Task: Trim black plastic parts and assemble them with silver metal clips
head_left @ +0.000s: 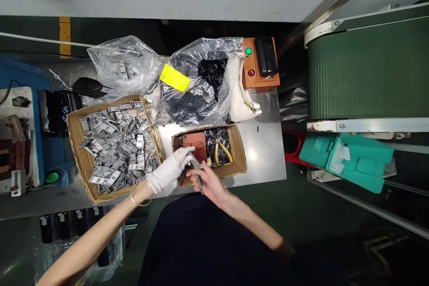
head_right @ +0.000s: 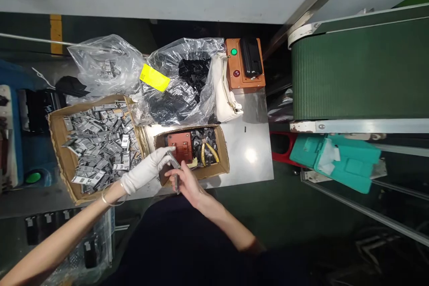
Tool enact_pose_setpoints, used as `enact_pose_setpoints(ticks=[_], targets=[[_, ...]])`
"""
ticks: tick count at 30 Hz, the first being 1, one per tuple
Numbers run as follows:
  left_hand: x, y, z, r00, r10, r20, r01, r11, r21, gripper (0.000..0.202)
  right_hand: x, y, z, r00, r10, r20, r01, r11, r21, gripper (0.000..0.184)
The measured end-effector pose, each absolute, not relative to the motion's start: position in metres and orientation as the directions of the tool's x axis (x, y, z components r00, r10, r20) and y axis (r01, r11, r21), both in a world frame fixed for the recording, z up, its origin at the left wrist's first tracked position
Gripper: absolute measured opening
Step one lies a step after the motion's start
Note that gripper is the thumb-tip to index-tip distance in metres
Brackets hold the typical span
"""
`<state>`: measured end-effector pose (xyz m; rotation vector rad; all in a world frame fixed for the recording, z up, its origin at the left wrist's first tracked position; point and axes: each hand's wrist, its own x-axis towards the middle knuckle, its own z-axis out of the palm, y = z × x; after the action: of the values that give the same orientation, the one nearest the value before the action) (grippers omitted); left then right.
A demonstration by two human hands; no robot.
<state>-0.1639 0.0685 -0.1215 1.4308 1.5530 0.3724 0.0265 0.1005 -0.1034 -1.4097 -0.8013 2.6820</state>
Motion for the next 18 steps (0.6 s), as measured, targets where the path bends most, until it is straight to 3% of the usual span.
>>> enact_pose_setpoints(ticks=[3,7,12,15,18], targets=[[-0.170,0.083,-0.130,0.101,0.895,-0.435,0.761,0.212,0.613,0.047,0.047,0.119,-0.112,-0.461,0.425,-0.779,0.474,-0.625,-0.621,0.045],[-0.164,0.098,-0.144,0.023,0.888,-0.460,0.908,0.173,0.381,0.043,0.061,0.161,-0.120,-0.469,0.541,-0.698,0.682,-0.280,-0.675,0.042],[-0.143,0.103,-0.175,-0.062,0.895,-0.442,0.959,0.176,0.222,0.033,0.050,0.196,-0.133,-0.509,0.570,-0.645,0.831,0.131,-0.540,0.043],[-0.142,0.098,-0.188,-0.054,0.902,-0.429,0.970,0.149,0.191,0.036,0.035,0.200,-0.141,-0.545,0.526,-0.653,0.837,0.295,-0.461,0.022],[-0.147,0.092,-0.191,-0.030,0.909,-0.417,0.978,0.113,0.176,0.038,0.017,0.203,-0.146,-0.583,0.494,-0.645,0.809,0.428,-0.403,0.027]])
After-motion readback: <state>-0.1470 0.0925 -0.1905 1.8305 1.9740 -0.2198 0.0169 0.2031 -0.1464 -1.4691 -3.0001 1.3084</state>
